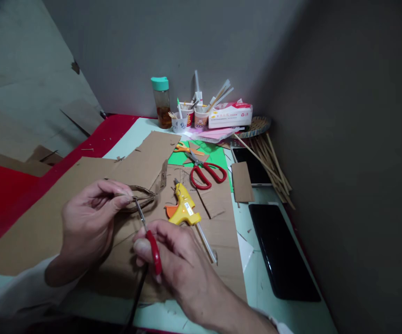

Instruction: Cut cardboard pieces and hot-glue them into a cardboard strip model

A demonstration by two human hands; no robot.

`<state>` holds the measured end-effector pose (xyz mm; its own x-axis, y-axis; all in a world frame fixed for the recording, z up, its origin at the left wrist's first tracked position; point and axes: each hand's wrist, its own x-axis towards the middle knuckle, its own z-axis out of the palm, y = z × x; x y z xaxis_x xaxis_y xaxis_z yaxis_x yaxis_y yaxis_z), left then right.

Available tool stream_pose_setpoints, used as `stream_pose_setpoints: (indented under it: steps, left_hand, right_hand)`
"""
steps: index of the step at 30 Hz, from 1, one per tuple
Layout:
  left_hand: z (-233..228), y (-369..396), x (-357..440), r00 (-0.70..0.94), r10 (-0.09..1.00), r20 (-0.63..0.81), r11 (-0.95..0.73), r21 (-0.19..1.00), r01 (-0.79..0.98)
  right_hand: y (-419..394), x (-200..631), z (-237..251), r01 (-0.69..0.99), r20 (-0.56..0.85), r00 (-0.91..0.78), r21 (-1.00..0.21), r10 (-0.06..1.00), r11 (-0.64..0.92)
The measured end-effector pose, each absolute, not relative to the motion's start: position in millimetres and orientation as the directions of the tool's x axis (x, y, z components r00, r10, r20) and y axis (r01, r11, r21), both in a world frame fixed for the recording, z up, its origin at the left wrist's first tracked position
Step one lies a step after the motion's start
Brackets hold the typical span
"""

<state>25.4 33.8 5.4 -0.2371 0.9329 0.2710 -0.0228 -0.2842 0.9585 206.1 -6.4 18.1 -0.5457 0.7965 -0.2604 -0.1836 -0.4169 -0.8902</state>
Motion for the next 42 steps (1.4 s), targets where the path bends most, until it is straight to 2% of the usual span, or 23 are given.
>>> stream_pose_setpoints:
  steps: [5,9,13,22,30,37,39,42]
  left_hand:
    - [9,34,25,-0.234,0.932,0.276,-0.281,0.96,0.011]
    - [13,36,25,-0.251,0.919,0.303,-0.309,0.951,0.015]
    - [14,33,26,-0.24,0.914,0.326,-0.341,0.94,-0.025]
    - [7,28,25,-0.165,0.939,0.302,-0.327,0.932,-0.157]
    - [9,34,29,-0.184,0.954,0.237,-0.274,0.937,-0.216]
    - [9,34,33,-0.128,0.989,0.07,-0.103,0.955,-0.277]
    - [10,26,38,-0.005,1.0,-0.026,0.023,0.956,-0.291]
    - [9,10,45,0.245,0.954,-0.173,0.26,0.887,-0.383]
  right_hand:
    - [-2,208,16,-0.165,-0.239,-0.559,-0.906,0.794,-0.39]
    - [-1,202,12,-0.234,-0.187,-0.567,-0.897,0.802,-0.374]
    - [-2,200,11,-0.23,-0.164,-0.574,-0.908,0.802,-0.351]
    - [-6,199,15,-0.21,-0.215,-0.541,-0.901,0.813,-0.379]
    - [-2,200,15,-0.176,-0.124,-0.492,-0.955,0.862,-0.238]
    - [3,202,18,-0.152,-0.099,-0.418,-0.972,0.903,-0.177]
    - [7,202,19,-0.072,-0.059,-0.352,-0.993,0.934,-0.09]
    - [11,202,15,0.065,0.089,-0.285,-0.992,0.954,0.112]
